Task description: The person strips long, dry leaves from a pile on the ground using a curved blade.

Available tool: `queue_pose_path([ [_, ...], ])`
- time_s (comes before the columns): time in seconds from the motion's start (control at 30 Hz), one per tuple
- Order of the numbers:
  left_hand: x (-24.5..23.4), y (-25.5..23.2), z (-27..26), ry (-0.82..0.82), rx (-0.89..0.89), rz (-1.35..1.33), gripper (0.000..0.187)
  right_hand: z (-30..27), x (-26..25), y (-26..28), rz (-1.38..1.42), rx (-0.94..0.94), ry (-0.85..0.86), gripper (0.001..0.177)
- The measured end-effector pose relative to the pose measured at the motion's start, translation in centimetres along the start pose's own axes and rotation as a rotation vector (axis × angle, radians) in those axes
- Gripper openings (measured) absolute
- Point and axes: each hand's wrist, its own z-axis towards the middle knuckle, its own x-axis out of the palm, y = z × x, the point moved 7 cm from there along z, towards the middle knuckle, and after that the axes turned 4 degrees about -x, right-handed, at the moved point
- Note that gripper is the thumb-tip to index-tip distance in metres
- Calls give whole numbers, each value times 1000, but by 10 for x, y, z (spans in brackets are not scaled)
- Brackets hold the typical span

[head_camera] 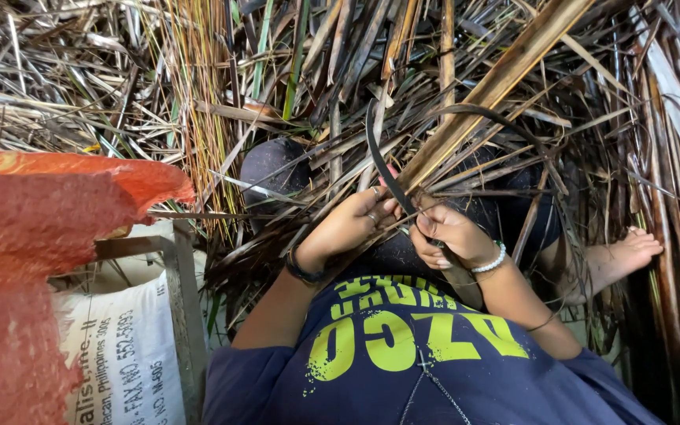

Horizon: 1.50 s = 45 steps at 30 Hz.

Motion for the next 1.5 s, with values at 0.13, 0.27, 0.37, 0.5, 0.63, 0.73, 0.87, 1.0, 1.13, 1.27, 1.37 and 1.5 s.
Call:
queue_pose_path([
  [0.13, 3, -18, -2, -159, 117, 442, 27, -5, -18, -18, 119, 21, -32, 26],
  [0.27, 13, -30, -11, -336, 375, 965, 31, -8, -23, -23, 167, 34, -109, 40],
  [0.37, 17, -19, -8, -428, 490, 1162, 31, -4, -21, -22, 208, 60, -124, 41],
  [0.5, 24, -36, -14, -441, 614, 1299, 30, 11, -38, -29, 248, 38, -247, 15],
  [0.63, 16, -31, -7, -491, 585, 1265, 31, 25, -27, -23, 244, 3, -166, 15],
  [0.73, 7, -11, 0, -499, 479, 1099, 32, 20, -13, -17, 194, 23, -130, 17],
  [0.87, -9, -15, -5, -417, 361, 878, 31, 1, -21, -36, 216, 40, -80, 41],
  [1.0, -1, -17, -6, -405, 359, 918, 33, 2, -42, -49, 276, 76, -128, 46],
  [1.13, 2, -31, -13, -394, 389, 877, 33, 8, -61, -85, 591, 123, 89, 23],
  [1.27, -5, -33, -20, -348, 329, 728, 32, 10, -47, -88, 763, 159, 199, 13],
  [1.37, -9, -27, -17, -376, 333, 737, 31, 16, -21, -65, 782, 129, 278, 11],
  [1.5, -13, -30, -13, -325, 269, 669, 28, 20, -12, -59, 556, 120, 396, 57],
])
